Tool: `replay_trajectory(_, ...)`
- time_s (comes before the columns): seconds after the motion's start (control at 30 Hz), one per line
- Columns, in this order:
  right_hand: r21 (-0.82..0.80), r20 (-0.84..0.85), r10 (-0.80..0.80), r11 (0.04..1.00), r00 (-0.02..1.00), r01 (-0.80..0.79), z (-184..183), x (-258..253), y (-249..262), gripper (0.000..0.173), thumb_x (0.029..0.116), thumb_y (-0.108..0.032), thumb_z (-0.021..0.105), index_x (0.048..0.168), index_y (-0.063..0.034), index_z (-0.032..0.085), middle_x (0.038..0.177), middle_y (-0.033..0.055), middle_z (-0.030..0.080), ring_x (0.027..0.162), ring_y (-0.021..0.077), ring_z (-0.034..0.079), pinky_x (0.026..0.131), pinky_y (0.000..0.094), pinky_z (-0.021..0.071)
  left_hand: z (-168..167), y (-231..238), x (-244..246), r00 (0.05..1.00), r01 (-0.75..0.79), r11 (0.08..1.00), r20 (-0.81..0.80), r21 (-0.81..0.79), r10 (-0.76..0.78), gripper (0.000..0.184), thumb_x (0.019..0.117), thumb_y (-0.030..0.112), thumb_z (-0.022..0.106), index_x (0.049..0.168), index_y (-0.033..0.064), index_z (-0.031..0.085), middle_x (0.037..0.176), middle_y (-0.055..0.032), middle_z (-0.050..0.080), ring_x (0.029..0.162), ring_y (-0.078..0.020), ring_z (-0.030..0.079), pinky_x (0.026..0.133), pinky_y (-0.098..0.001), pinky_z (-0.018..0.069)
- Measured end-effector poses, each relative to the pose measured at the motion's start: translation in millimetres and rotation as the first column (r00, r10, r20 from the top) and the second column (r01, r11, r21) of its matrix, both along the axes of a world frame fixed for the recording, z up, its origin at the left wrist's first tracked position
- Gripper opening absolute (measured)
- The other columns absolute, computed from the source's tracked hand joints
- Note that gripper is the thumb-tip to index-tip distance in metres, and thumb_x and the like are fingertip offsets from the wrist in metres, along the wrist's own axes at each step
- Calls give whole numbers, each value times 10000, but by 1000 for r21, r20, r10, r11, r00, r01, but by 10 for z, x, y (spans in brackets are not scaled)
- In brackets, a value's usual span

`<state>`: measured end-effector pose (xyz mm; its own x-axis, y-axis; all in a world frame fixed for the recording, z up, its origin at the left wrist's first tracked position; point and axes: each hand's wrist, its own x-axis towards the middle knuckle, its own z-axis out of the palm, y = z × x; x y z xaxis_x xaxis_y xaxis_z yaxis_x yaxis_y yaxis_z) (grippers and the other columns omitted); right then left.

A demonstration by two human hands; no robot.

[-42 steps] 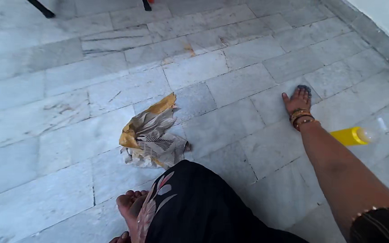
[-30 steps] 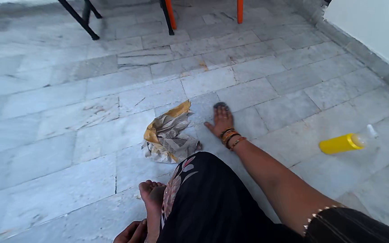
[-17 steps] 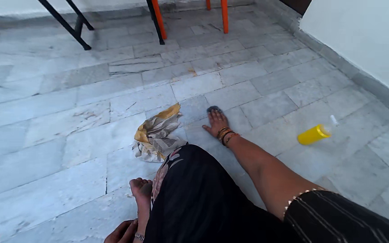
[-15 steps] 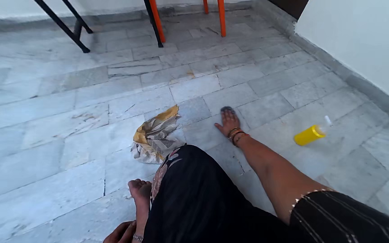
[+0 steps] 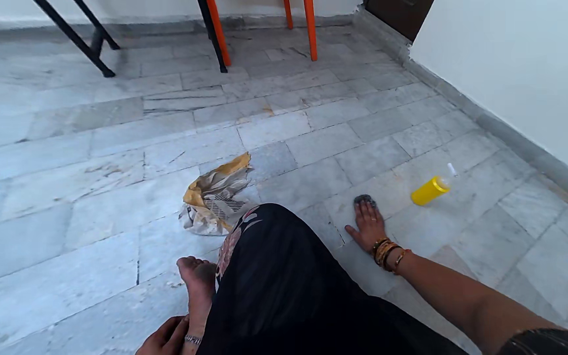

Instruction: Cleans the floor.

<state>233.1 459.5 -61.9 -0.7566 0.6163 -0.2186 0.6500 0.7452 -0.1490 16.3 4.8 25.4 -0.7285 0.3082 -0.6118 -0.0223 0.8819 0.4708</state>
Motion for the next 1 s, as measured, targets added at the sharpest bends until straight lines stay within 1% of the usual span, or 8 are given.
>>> replay_trajectory(0.2,-91,-141,224,967,964,-238,43,-1068,-636,867,1004,-636,451,1619,-48,284,1704,188,190,1588,396,106,1254,635,51,-71,-10,-1,1000,-26,1000,-10,9,26,443,1077,264,437,1251,-96,627,1202,-303,659,1115,-349,658,1004,-521,479)
replay_trajectory(0.3,52,-343,349,934,872,-353,-189,-1693,-908,571,1014,-195,530,1544,-10,433,1629,225,361,1526,439,298,1218,655,196,-113,-13,2,997,-74,997,-12,20,75,418,1072,232,454,1242,-113,618,1176,-293,661,1049,-297,663,965,-470,497)
replay_trajectory(0.33,103,-393,368,928,843,-357,-269,-1874,-976,536,1001,-116,528,1523,-9,467,1604,223,407,1503,442,347,1208,654,230,-128,-16,6,995,-96,995,-16,19,96,406,1071,231,465,1232,-108,620,1155,-278,667,1014,-274,666,942,-455,511)
replay_trajectory(0.4,78,-382,372,925,846,-372,-273,-2149,-1020,547,1023,-165,503,1549,-28,435,1626,199,381,1525,412,317,1223,633,208,-143,-31,6,993,-115,993,-21,11,115,406,1063,252,476,1219,-91,625,1123,-250,674,972,-240,664,910,-438,518)
replay_trajectory(0.5,-101,-240,373,909,896,-405,-19,-2282,-816,768,1045,-578,431,1617,-80,310,1706,138,224,1592,324,150,1273,576,69,-145,-58,2,992,-122,993,-17,10,122,411,1056,261,484,1213,-90,629,1121,-246,673,972,-235,661,913,-437,517)
replay_trajectory(0.73,6,-220,162,986,962,-165,-139,-1504,287,808,1020,-636,419,1626,-115,302,1704,118,242,1589,328,161,1268,595,95,-78,-66,36,992,-125,992,-1,15,125,405,1064,273,482,1215,-69,639,1089,-225,678,925,-224,656,878,-436,518)
replay_trajectory(0.87,85,-168,-22,996,986,37,-180,-553,852,822,1022,-638,402,1623,-88,297,1699,147,241,1584,346,175,1264,602,126,-38,-29,27,998,-62,998,-3,0,62,425,1075,264,464,1254,-83,631,1182,-285,668,1072,-324,665,981,-504,489)
replay_trajectory(1.0,151,-122,-149,974,981,167,-214,338,901,840,1026,-622,404,1625,-50,265,1700,174,217,1585,356,163,1260,597,123,0,-25,27,1000,3,1000,-25,-30,-4,444,1085,278,436,1271,-77,628,1216,-303,662,1145,-385,655,1020,-560,466)
